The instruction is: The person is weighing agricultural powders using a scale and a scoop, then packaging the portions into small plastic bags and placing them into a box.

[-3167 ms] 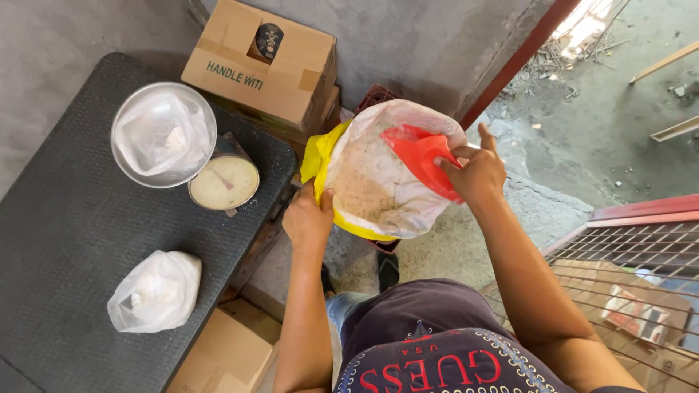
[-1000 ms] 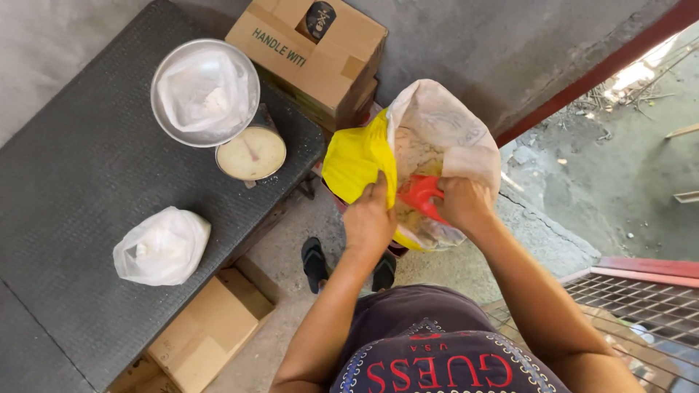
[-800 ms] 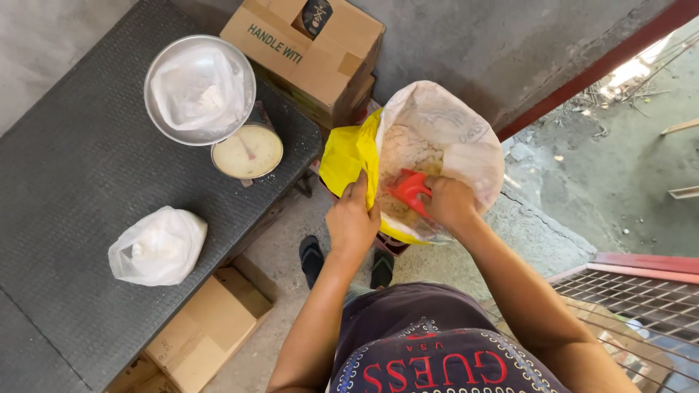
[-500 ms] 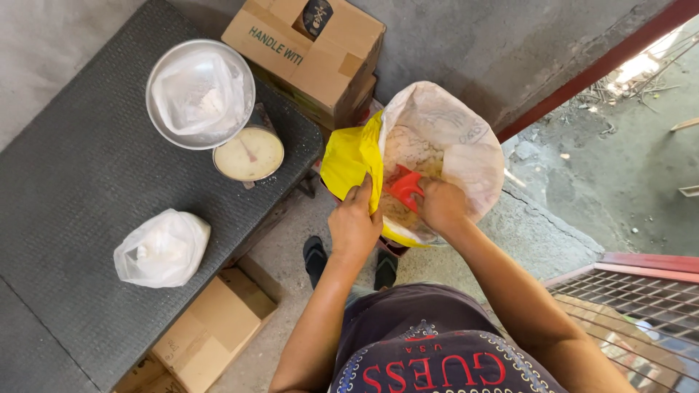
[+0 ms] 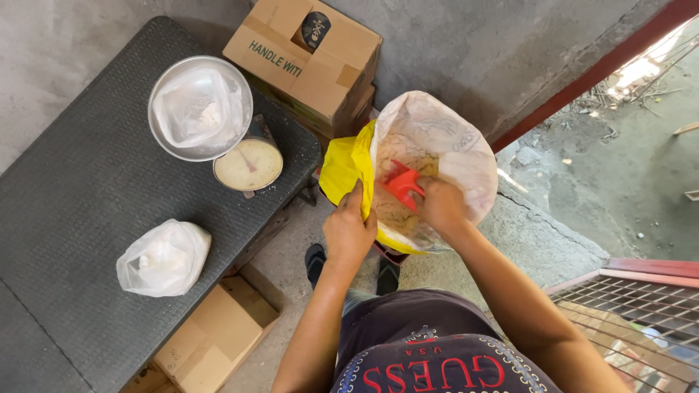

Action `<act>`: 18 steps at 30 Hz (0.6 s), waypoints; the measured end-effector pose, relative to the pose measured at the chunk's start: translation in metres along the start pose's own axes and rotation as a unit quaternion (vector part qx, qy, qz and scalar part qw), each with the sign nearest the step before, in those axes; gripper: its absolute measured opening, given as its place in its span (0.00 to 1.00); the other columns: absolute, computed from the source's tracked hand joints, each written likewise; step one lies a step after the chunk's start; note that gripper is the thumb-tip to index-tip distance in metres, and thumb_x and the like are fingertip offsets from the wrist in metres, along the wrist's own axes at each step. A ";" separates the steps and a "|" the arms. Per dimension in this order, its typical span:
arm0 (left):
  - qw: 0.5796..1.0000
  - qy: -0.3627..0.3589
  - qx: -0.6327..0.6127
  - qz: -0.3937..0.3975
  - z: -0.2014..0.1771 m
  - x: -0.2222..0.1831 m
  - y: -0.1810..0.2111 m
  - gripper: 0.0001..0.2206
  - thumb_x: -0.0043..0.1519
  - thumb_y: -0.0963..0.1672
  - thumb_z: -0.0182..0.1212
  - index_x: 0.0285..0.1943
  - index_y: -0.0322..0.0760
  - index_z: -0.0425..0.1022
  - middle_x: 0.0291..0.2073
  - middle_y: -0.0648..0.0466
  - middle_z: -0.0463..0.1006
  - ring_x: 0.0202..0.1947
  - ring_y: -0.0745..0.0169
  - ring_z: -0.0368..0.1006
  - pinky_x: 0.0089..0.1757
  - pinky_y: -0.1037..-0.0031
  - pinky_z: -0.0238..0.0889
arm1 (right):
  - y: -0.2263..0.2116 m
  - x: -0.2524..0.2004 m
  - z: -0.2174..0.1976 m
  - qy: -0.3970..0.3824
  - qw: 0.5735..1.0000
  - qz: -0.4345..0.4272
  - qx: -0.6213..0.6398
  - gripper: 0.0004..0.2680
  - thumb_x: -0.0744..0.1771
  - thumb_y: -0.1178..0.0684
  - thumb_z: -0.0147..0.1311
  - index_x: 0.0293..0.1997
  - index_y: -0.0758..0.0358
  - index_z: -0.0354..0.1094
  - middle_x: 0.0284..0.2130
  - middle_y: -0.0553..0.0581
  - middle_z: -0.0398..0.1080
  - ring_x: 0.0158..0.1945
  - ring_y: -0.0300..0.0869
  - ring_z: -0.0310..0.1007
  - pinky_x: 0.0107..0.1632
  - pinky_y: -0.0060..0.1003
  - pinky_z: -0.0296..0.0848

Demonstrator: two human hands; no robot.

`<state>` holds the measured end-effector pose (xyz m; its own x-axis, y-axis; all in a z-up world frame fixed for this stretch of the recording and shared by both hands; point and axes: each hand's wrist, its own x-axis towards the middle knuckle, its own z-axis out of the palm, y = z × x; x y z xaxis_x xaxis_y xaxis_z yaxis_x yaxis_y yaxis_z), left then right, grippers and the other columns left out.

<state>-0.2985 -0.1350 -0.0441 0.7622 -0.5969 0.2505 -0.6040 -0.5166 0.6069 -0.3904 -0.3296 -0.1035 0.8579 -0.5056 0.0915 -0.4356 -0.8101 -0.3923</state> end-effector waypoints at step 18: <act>0.985 0.033 -0.158 -0.057 -0.080 0.036 -0.015 0.23 0.60 0.51 0.68 0.60 0.36 0.78 0.33 0.46 0.80 0.26 0.55 0.76 0.33 0.68 0.70 | -0.022 -0.030 -0.184 0.036 0.961 0.032 0.273 0.07 0.63 0.53 0.67 0.38 0.65 0.78 0.18 0.47 0.64 0.23 0.29 0.57 0.26 0.30 0.60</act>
<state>-0.2433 -0.0998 0.0162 0.8403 -0.5000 0.2094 -0.4195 -0.3553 0.8353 -0.4569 -0.3510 0.0705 0.8052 -0.5834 0.1064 -0.2612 -0.5100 -0.8196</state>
